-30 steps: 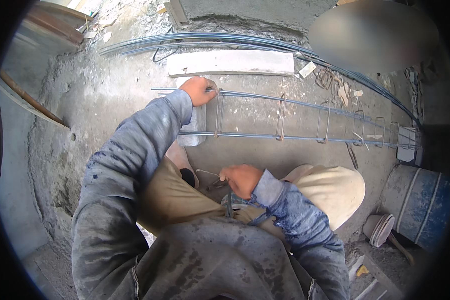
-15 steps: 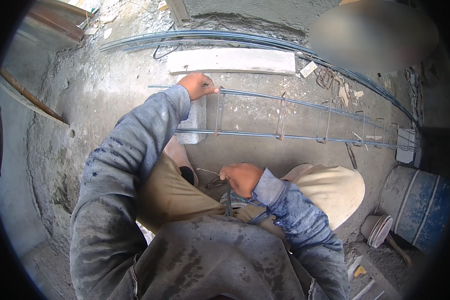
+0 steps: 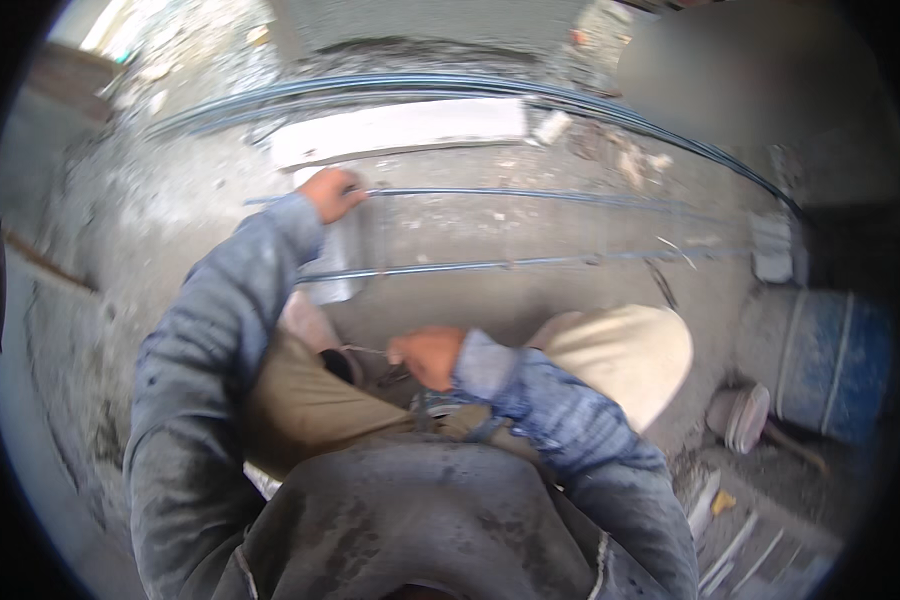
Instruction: The person uses pliers to twist small pieces of wire around rebar rods to assemble a metal cage on the floor of a construction site.
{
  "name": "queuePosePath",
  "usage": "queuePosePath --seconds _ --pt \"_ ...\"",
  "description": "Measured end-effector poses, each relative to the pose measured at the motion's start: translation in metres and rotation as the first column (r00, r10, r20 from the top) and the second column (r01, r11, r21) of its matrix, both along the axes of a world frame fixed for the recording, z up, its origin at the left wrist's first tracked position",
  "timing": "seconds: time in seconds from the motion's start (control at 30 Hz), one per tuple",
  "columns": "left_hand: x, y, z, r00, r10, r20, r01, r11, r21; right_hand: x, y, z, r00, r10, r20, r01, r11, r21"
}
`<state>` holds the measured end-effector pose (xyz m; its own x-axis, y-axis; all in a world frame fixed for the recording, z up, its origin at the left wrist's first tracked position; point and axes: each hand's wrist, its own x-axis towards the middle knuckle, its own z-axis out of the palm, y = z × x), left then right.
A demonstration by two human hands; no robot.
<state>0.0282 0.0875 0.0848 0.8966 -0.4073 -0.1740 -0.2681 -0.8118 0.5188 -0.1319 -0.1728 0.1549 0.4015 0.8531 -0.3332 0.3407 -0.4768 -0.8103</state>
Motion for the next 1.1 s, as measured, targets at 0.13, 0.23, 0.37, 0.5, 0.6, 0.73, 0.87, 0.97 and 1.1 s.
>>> queuePosePath --seconds 0.13,0.23,0.37,0.5,0.6,0.73,0.87,0.97,1.1 --pt "-0.002 -0.006 -0.001 0.998 -0.07 0.009 0.07 0.991 -0.111 -0.002 0.005 -0.016 0.998 -0.023 0.058 0.021 0.999 0.029" --pt "-0.007 -0.016 0.005 0.998 -0.033 -0.049 0.027 0.992 -0.125 -0.002 0.007 -0.02 0.999 -0.018 0.049 0.016 0.999 0.035" --pt "-0.012 -0.025 0.004 0.998 -0.005 -0.059 -0.003 0.991 -0.136 0.001 0.005 -0.018 0.999 -0.009 0.052 0.009 1.0 0.002" --pt "-0.015 -0.022 -0.004 1.0 0.015 0.0 -0.015 0.981 -0.194 0.003 0.0 -0.012 0.998 -0.006 0.07 0.008 1.0 -0.018" --pt "-0.018 -0.012 -0.008 0.994 0.056 -0.098 -0.07 0.986 -0.152 0.003 -0.001 -0.009 0.997 -0.016 0.082 0.017 1.0 -0.012" --pt "-0.025 -0.002 -0.014 0.982 0.081 -0.17 -0.103 0.987 -0.123 0.003 0.0 -0.007 0.997 -0.014 0.076 0.016 0.999 -0.029" --pt "-0.031 0.003 -0.018 0.976 0.092 -0.196 -0.122 0.981 -0.148 0.005 0.001 -0.004 0.998 0.001 0.062 0.002 0.999 -0.041" --pt "-0.034 0.009 -0.016 0.976 0.078 -0.203 -0.109 0.983 -0.146 0.006 0.001 -0.005 0.997 -0.013 0.07 0.015 0.999 -0.035" --pt "-0.037 0.017 -0.02 0.972 0.102 -0.211 -0.135 0.98 -0.145 0.002 -0.003 -0.008 0.989 -0.111 0.093 0.102 0.991 0.092"
